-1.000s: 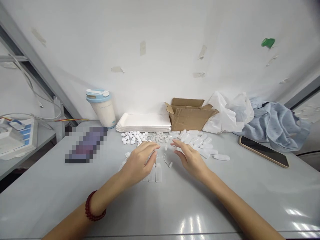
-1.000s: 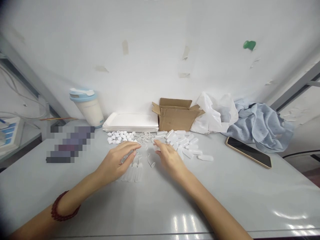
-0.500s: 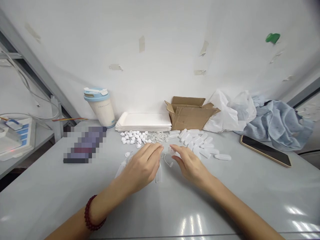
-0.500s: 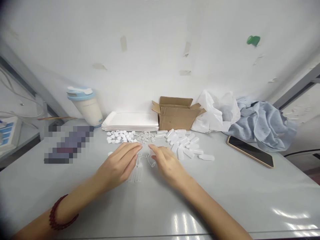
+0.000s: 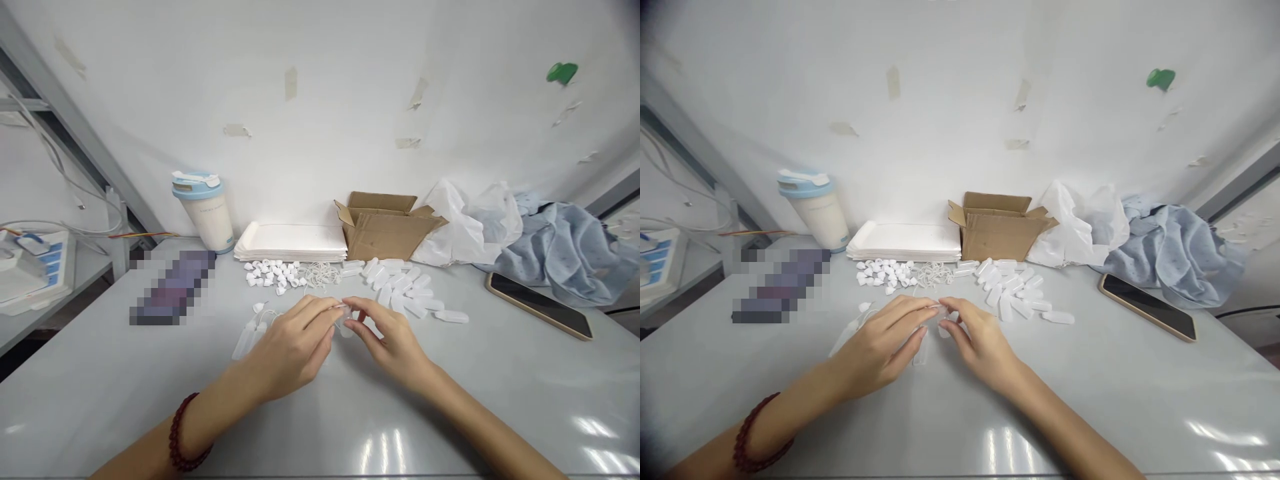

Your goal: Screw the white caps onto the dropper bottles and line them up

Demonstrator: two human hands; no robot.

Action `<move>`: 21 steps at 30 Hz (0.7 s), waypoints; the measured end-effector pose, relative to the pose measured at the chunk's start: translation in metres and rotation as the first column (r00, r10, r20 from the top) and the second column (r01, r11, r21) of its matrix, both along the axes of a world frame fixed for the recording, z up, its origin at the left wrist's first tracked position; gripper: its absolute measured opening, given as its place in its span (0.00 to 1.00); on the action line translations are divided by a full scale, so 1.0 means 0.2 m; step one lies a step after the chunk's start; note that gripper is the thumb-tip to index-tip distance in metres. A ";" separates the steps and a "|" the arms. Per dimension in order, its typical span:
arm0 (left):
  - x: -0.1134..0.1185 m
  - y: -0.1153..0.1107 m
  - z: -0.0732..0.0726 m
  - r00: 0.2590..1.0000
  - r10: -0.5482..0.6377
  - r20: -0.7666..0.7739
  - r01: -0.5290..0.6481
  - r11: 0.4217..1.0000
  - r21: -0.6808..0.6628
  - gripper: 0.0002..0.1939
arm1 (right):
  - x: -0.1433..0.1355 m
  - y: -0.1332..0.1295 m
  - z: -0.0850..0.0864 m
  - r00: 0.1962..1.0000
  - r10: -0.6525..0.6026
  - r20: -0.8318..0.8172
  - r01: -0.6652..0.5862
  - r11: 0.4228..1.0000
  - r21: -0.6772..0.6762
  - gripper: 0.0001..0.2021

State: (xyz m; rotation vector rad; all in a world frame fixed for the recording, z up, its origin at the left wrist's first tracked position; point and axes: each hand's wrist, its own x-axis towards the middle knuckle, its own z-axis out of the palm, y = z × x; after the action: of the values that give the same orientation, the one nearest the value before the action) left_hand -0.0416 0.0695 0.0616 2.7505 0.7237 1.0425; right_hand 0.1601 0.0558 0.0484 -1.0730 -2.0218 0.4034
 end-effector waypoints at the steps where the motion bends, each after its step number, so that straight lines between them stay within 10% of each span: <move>1: 0.00 -0.01 0.00 1.000 -0.002 0.010 0.002 1.000 -0.025 0.18 | 0.00 -0.01 0.01 0.999 0.000 -0.036 -0.001 0.999 -0.046 0.13; 10: 0.02 -0.03 0.01 0.998 0.002 0.067 0.007 0.990 -0.144 0.19 | -0.01 -0.01 0.06 0.890 -0.053 -0.453 -0.194 0.855 -0.481 0.13; 21: 0.02 -0.03 0.01 0.998 -0.026 0.063 0.035 0.988 -0.153 0.25 | 0.01 0.00 0.06 0.788 -0.157 -0.596 -0.274 0.776 -0.568 0.15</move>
State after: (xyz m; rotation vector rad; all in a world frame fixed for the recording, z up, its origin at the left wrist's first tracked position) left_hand -0.0366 0.0633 0.0627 2.5799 0.7187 1.0145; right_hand 0.1619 0.0556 0.0603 -1.0543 -1.3229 1.3689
